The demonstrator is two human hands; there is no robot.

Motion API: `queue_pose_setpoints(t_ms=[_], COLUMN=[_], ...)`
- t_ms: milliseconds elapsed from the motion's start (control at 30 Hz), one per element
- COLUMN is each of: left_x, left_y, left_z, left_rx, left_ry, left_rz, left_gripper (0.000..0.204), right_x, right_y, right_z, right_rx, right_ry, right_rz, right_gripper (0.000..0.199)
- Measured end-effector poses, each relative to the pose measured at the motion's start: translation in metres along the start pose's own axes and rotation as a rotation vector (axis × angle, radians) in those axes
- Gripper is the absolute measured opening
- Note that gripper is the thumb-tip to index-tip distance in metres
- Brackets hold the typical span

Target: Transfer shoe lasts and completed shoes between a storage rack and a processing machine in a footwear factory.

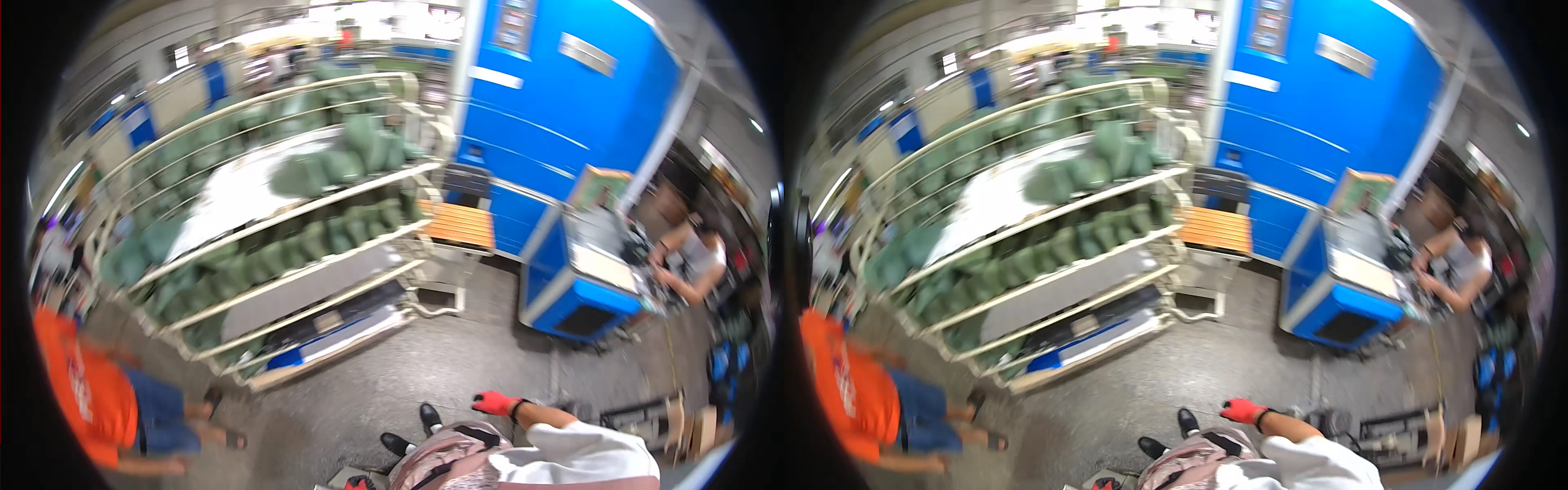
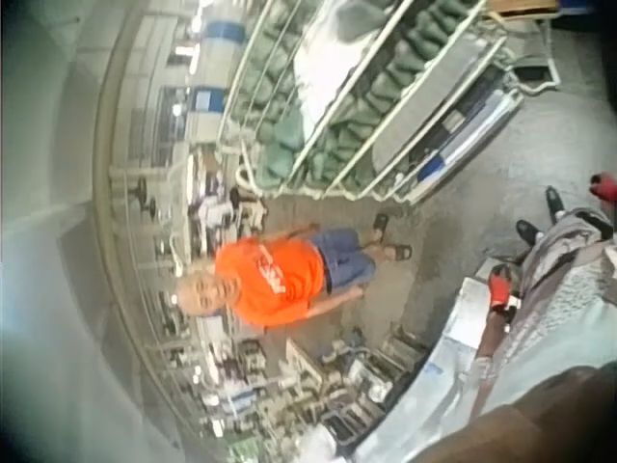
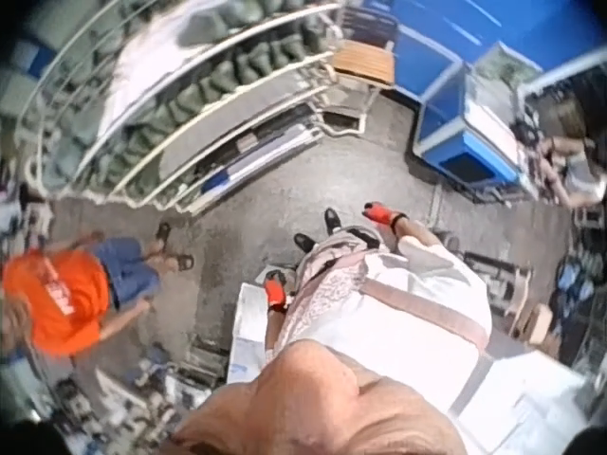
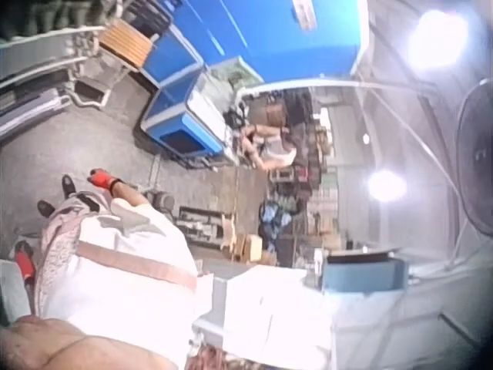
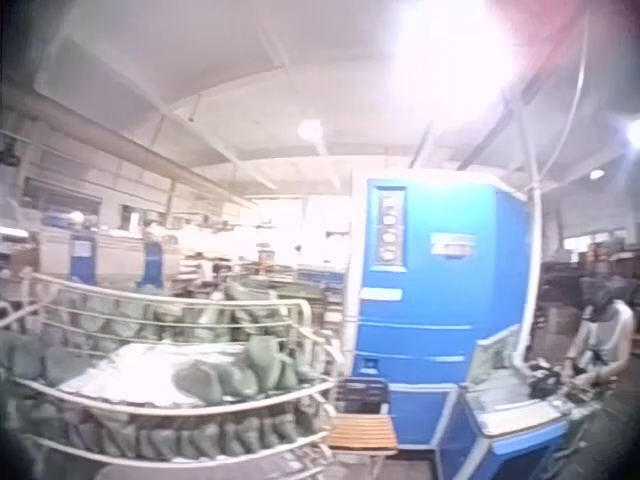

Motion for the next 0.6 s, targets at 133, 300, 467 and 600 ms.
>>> queue_pose_setpoints(t_ms=[133, 300, 467, 600], left_x=[0.008, 0.041, 0.056, 0.074], left_y=[-0.04, -0.061, -0.126, -0.116], left_z=[-0.017, -0.035, -0.05, -0.039], left_rx=[0.24, 0.92, 1.713, 1.604], left_ry=[-0.104, -0.37, -0.718, -0.603], left_rz=[0.241, 0.541, 0.44, 0.409], left_gripper=[0.014, 0.028, 0.069, 0.034], right_x=[0.004, -0.005, -0.017, -0.016], right_y=[-0.005, 0.028, 0.06, 0.091], right_z=[0.0, 0.003, 0.003, -0.02], right_rx=[-0.006, 0.042, 0.047, 0.118], right_ry=[0.07, 0.097, 0.11, -0.015], right_rz=[-0.073, 0.039, 0.062, 0.179], right_gripper=[0.049, 0.057, 0.056, 0.059])
Point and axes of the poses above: each hand's wrist, its own x-axis towards the middle knuckle, its own z-axis out of the palm, y = z × x, the point moved 3 cm from there along x, towards the middle knuckle, and after that the axes turned 1 degree about y, right-handed, at the moved point
